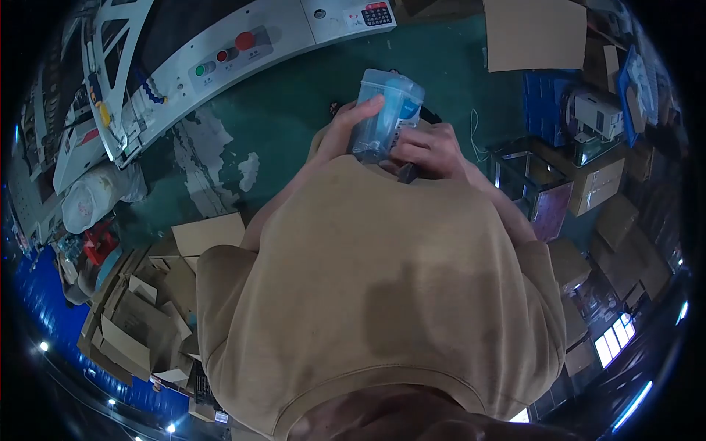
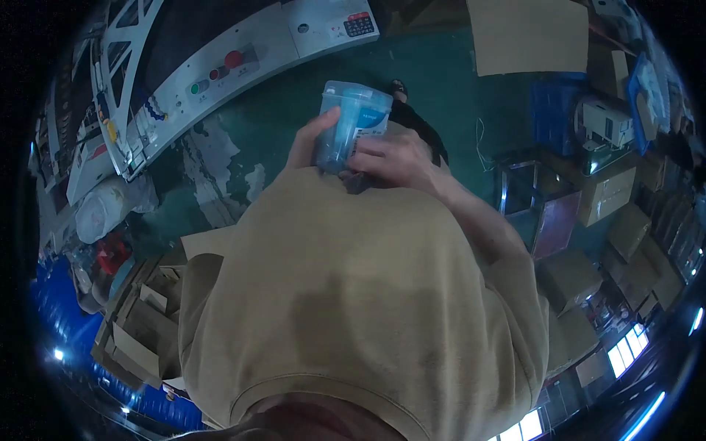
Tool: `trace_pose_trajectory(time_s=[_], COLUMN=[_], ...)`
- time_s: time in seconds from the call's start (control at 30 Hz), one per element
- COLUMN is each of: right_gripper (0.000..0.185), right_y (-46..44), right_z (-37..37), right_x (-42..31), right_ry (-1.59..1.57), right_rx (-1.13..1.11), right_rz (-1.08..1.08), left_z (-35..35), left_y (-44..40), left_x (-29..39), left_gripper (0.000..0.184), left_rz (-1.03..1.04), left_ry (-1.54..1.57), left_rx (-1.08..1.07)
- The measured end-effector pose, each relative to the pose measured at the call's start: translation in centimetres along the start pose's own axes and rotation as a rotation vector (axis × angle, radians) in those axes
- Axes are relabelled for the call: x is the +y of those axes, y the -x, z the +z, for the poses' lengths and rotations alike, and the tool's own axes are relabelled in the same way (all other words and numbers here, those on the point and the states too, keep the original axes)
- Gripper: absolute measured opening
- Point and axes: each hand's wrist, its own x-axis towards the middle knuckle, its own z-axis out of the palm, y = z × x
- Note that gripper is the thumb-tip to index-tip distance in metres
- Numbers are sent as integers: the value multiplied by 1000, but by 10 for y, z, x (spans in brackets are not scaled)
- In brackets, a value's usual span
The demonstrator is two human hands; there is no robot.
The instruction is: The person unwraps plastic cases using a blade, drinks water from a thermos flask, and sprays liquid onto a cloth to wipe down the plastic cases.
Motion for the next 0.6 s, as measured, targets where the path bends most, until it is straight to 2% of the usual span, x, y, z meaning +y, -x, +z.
trace_pose_trajectory(time_s=[0.2, 0.27, 0.33, 0.37, 0.43, 0.47, 0.5, 0.57, 0.6], right_gripper=[17, 20, 20, 20, 18, 18, 18, 19, 19], right_y=[12, 14, 9, 8, 2, 6, 7, 8, 9], right_z=[0, -4, -9, -12, -21, -18, -23, -37, -44], right_x=[-6, -3, -5, 2, 14, 23, 25, 26, 29], right_ry=[56, -118, -190, -65, 82, 316, 373, 427, 432], right_rx=[82, 131, 249, 262, 304, 315, 329, 313, 328], right_rz=[49, 139, 148, 134, 22, -23, -31, -50, -47], left_z=[17, 24, 32, 33, 29, 31, 44, 68, 68], left_y=[-1, -2, -11, -16, -43, -49, -51, -53, -66], left_x=[4, 3, -2, 1, -4, 1, 6, 13, 17], left_gripper=[48, 44, 50, 53, 53, 53, 53, 54, 56], left_rz=[-126, -154, -165, -180, -122, -112, -109, -157, -130], left_ry=[83, 83, 193, 201, 234, 183, 155, 167, 55], left_rx=[34, 22, 116, -3, -59, -85, -112, 5, -67])
